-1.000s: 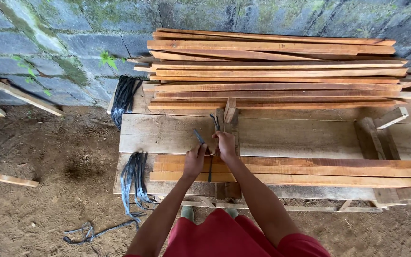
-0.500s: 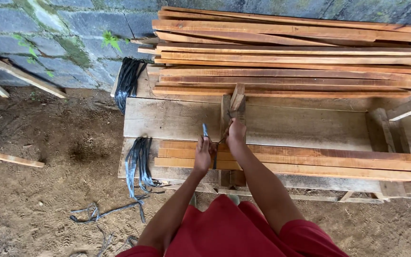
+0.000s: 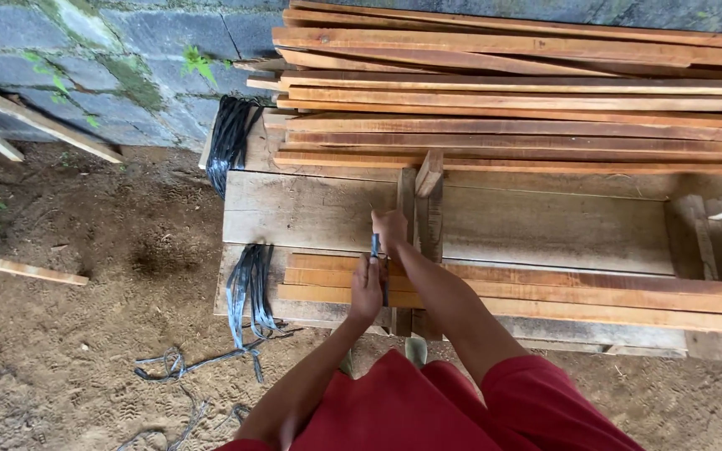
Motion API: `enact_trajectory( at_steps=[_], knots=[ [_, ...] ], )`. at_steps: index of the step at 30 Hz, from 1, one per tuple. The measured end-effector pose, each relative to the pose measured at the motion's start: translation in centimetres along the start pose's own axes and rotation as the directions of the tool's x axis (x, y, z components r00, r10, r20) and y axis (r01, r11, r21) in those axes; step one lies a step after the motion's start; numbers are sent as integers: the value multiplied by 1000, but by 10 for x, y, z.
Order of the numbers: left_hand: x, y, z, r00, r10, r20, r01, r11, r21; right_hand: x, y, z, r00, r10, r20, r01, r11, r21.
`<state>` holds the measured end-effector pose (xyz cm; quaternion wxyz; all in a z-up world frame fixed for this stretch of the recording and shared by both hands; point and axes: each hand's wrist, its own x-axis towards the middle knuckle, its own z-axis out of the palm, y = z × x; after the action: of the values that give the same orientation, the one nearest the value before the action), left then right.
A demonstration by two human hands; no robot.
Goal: Bundling several wooden planks together using plastic straps at a workbench.
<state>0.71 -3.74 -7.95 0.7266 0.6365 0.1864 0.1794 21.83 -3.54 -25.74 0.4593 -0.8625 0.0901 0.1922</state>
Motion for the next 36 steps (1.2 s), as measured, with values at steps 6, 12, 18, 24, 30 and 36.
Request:
enact_trajectory(
  at_steps=[6,12,18,24,30,36],
  knots=[
    [4,24,6,998,-57,-22,60,978,200,-72,-68,-38,979,-76,189,149,899,-412],
    [-1,46,29,989,-88,-118,117,956,267,-95,-88,-52,961,-145,236,239,866,-440],
    [0,62,2,982,-151,114,120,962,246,-120,-113,-64,961,-215,176,273,845,-459],
    [16,22,-13,982,-109,154,68,966,251,-79,-85,-58,976,-170,134,210,891,-403],
    [15,35,-8,994,18,106,-41,976,212,7,-2,-58,897,-301,325,354,928,-119],
    [0,42,-10,989,69,134,-101,963,250,-91,-68,-107,909,-42,416,-176,863,473]
  ],
)
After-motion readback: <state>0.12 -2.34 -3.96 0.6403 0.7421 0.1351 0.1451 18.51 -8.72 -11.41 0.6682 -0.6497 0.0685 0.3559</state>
